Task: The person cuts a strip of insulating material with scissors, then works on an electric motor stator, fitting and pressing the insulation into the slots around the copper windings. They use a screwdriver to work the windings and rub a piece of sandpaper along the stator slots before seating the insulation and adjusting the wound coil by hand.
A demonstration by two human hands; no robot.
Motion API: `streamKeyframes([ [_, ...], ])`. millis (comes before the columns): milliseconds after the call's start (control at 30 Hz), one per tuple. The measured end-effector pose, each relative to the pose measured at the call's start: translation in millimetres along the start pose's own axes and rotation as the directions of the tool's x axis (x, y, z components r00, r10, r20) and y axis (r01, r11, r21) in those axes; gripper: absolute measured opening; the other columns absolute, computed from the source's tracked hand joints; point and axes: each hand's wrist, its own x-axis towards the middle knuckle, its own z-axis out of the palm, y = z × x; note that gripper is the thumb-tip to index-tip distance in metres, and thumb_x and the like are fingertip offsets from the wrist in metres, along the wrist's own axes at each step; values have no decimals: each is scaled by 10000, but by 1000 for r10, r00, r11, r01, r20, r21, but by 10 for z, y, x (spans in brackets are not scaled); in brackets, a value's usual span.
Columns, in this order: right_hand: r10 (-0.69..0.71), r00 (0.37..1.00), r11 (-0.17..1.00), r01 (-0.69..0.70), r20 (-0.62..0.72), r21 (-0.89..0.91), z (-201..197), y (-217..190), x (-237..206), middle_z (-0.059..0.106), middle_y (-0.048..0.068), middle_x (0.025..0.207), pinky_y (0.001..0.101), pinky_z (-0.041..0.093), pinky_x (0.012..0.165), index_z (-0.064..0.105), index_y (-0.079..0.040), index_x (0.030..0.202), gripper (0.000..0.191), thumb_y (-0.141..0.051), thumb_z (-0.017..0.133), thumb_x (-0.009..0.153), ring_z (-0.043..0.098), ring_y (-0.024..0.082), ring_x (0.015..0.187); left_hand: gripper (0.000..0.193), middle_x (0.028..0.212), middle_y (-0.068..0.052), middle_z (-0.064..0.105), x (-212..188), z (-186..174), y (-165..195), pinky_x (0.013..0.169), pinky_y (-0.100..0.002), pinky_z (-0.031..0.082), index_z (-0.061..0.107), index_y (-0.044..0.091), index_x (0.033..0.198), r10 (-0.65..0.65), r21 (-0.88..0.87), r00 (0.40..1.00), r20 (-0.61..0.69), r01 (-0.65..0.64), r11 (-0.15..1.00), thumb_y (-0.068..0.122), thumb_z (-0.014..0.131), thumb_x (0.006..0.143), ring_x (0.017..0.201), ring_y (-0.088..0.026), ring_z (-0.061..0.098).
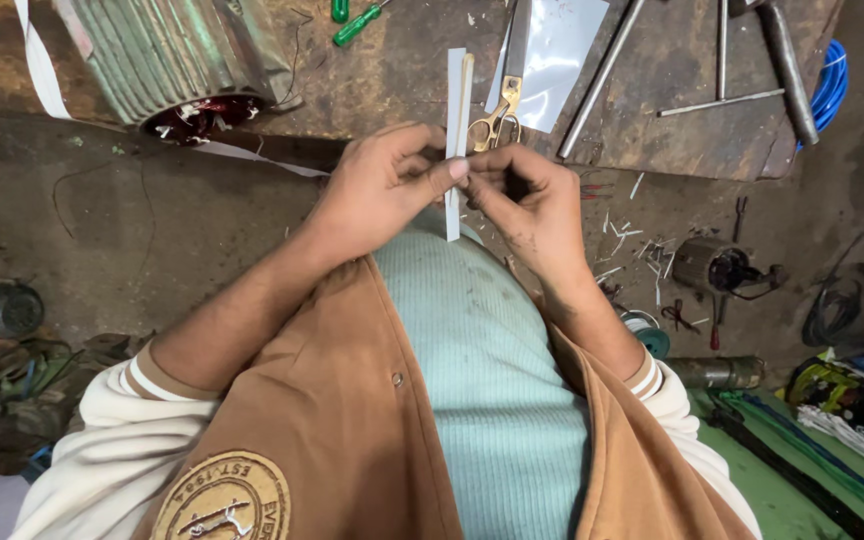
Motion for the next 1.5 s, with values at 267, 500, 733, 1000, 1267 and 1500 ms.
streamKeyframes([
  [267, -206, 977, 934, 181, -51, -309, -64, -194, 12, 733, 71, 884, 240, 535, 687, 735, 10, 1019, 141, -74, 815, 939, 671, 82, 766, 303, 956, -84, 767, 115, 34, -12, 707, -263, 641, 724, -45, 1099, 16, 19, 1000, 19, -17, 1000, 236, 723, 984, 865, -107, 764],
  [500, -263, 963, 904, 223, -62, -365, -181, -116, 81, 706, 76, 846, 279, 516, 653, 732, 3, 1000, 159, -111, 819, 929, 661, 136, 709, 289, 986, -51, 764, 268, 80, -236, 724, -259, 668, 712, -30, 1154, -33, -237, 999, 13, 35, 971, 215, 687, 1002, 872, -102, 757],
  [733, -305, 939, 754, 135, -161, -643, -576, 734, 641, 693, 155, 935, 389, 540, 678, 723, 4, 1062, 215, -203, 764, 1016, 693, 281, 725, 316, 1002, -59, 756, 480, 1, -498, 726, -263, 652, 723, 18, 1222, -86, -368, 976, -200, 7, 930, 259, 697, 1019, 840, -125, 754],
  [1000, -229, 964, 571, 21, -135, -821, -336, 1431, 1032, 690, 224, 880, 520, 525, 660, 614, 3, 1061, 410, -334, 795, 914, 677, 451, 775, 352, 1026, -82, 767, 703, 45, -544, 726, -303, 653, 696, 18, 1239, -119, -558, 930, -347, -103, 824, 280, 702, 1004, 851, -188, 794],
  [1267, 51, 971, 734, -194, -232, -650, -550, 1579, 1146, 718, 155, 766, 416, 535, 659, 685, -16, 907, 340, -291, 847, 790, 706, 331, 725, 355, 1092, -96, 767, 912, 108, -423, 788, -337, 656, 682, 27, 1261, -30, -604, 895, -445, -275, 748, 283, 688, 1014, 891, -203, 779],
  [1500, 312, 950, 896, -301, 20, 328, -574, 1444, 751, 659, 29, 834, 273, 458, 599, 736, -53, 1029, 186, -226, 702, 971, 585, 122, 707, 347, 1125, -100, 737, 1180, 17, -283, 842, -356, 662, 670, 55, 1295, 24, -665, 875, -483, -384, 640, 283, 672, 1034, 946, -217, 769],
])
